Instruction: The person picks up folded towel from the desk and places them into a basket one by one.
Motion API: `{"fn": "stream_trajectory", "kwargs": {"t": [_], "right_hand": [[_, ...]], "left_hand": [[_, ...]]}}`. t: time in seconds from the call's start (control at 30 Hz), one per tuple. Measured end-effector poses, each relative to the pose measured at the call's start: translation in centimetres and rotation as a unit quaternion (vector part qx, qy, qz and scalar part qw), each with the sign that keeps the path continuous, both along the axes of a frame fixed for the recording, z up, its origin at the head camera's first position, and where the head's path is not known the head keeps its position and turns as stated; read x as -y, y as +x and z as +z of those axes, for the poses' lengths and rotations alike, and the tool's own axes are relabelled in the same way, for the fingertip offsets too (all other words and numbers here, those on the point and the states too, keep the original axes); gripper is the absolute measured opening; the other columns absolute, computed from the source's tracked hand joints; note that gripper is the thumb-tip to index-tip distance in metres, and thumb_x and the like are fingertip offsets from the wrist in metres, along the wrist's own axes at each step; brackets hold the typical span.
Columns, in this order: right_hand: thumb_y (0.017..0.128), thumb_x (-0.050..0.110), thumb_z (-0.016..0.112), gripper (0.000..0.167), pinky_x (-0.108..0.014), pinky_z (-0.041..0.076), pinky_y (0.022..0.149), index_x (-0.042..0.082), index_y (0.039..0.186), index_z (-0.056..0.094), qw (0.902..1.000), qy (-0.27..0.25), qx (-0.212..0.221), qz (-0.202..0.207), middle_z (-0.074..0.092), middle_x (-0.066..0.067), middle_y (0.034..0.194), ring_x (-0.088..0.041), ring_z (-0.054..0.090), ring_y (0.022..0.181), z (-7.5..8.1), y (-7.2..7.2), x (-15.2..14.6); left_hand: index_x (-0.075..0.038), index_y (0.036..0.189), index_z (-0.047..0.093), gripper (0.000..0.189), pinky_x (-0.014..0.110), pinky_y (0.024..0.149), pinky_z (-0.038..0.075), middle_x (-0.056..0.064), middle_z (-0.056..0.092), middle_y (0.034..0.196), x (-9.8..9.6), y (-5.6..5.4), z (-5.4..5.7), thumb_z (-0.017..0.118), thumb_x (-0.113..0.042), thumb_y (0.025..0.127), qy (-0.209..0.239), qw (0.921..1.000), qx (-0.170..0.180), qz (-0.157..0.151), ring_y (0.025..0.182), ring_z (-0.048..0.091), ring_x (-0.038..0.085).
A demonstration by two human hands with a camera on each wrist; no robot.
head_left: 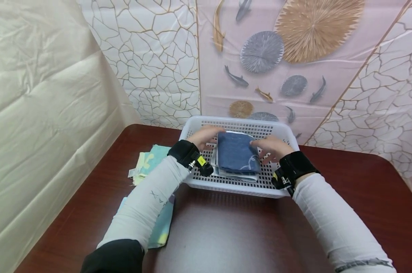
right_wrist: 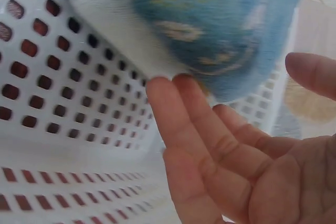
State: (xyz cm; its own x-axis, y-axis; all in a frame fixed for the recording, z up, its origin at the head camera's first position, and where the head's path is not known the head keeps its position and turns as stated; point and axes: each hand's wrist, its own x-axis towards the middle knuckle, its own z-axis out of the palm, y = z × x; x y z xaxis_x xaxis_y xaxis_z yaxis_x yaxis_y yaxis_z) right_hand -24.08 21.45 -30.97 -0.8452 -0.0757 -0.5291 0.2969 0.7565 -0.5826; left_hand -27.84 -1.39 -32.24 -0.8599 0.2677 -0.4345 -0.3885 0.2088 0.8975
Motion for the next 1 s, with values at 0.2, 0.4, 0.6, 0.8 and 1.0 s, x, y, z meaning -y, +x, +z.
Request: {"fn": "stream_trajectory", "kwargs": {"t": [0.2,0.4,0.6,0.8,1.0], "right_hand": [[0.103,0.043,0.041,0.071,-0.043,0.049,0.089,-0.002,0.154,0.023,0.9989,-0.032,-0.034,-0.01,0.054,-0.021,0.119,-0.042,0.061,0.116,1.9,0.7,0.0],[0.104,0.044,0.042,0.073,-0.046,0.046,0.096,0.0,0.156,0.018,0.9961,-0.071,-0.05,-0.018,0.043,-0.026,0.138,-0.044,0.051,0.126,3.6,1.6,-0.3],[0.103,0.049,0.043,0.074,-0.054,0.039,0.109,0.001,0.155,0.021,0.9918,-0.1,-0.078,-0.012,0.042,-0.025,0.143,-0.025,0.062,0.106,5.1,2.8,-1.4],[0.101,0.05,0.046,0.071,-0.06,0.037,0.109,0.0,0.15,0.03,0.9875,-0.093,-0.127,-0.01,0.064,-0.004,0.109,-0.005,0.065,0.08,6.9,4.4,-2.3],[0.101,0.052,0.047,0.071,-0.058,0.039,0.105,0.003,0.151,0.032,0.9841,-0.077,-0.16,-0.004,0.065,-0.003,0.111,-0.005,0.064,0.083,7.7,6.3,-2.4]], "left_hand": [[-0.01,0.151,0.034,0.058,0.054,0.118,0.03,0.015,0.036,0.156,0.9,0.4,2.1,0.055,-0.03,0.101,-0.007,0.9988,-0.045,-0.017,0.144,0.038,0.032],[-0.011,0.152,0.031,0.057,0.053,0.118,0.029,0.014,0.04,0.154,2.3,1.5,4.7,0.053,-0.028,0.103,0.01,0.9968,-0.075,-0.022,0.143,0.04,0.032],[-0.013,0.148,0.034,0.05,0.053,0.117,0.032,0.009,0.05,0.148,4.0,3.2,7.5,0.051,-0.028,0.104,-0.006,0.9911,-0.125,-0.044,0.139,0.046,0.028],[-0.014,0.146,0.036,0.051,0.054,0.113,0.037,0.009,0.048,0.148,6.0,5.5,10.6,0.054,-0.03,0.101,-0.065,0.9761,-0.196,-0.067,0.135,0.048,0.026],[-0.013,0.145,0.037,0.049,0.057,0.11,0.04,0.011,0.048,0.146,7.6,8.0,12.3,0.054,-0.026,0.101,-0.096,0.9602,-0.245,-0.094,0.132,0.049,0.028]]}}
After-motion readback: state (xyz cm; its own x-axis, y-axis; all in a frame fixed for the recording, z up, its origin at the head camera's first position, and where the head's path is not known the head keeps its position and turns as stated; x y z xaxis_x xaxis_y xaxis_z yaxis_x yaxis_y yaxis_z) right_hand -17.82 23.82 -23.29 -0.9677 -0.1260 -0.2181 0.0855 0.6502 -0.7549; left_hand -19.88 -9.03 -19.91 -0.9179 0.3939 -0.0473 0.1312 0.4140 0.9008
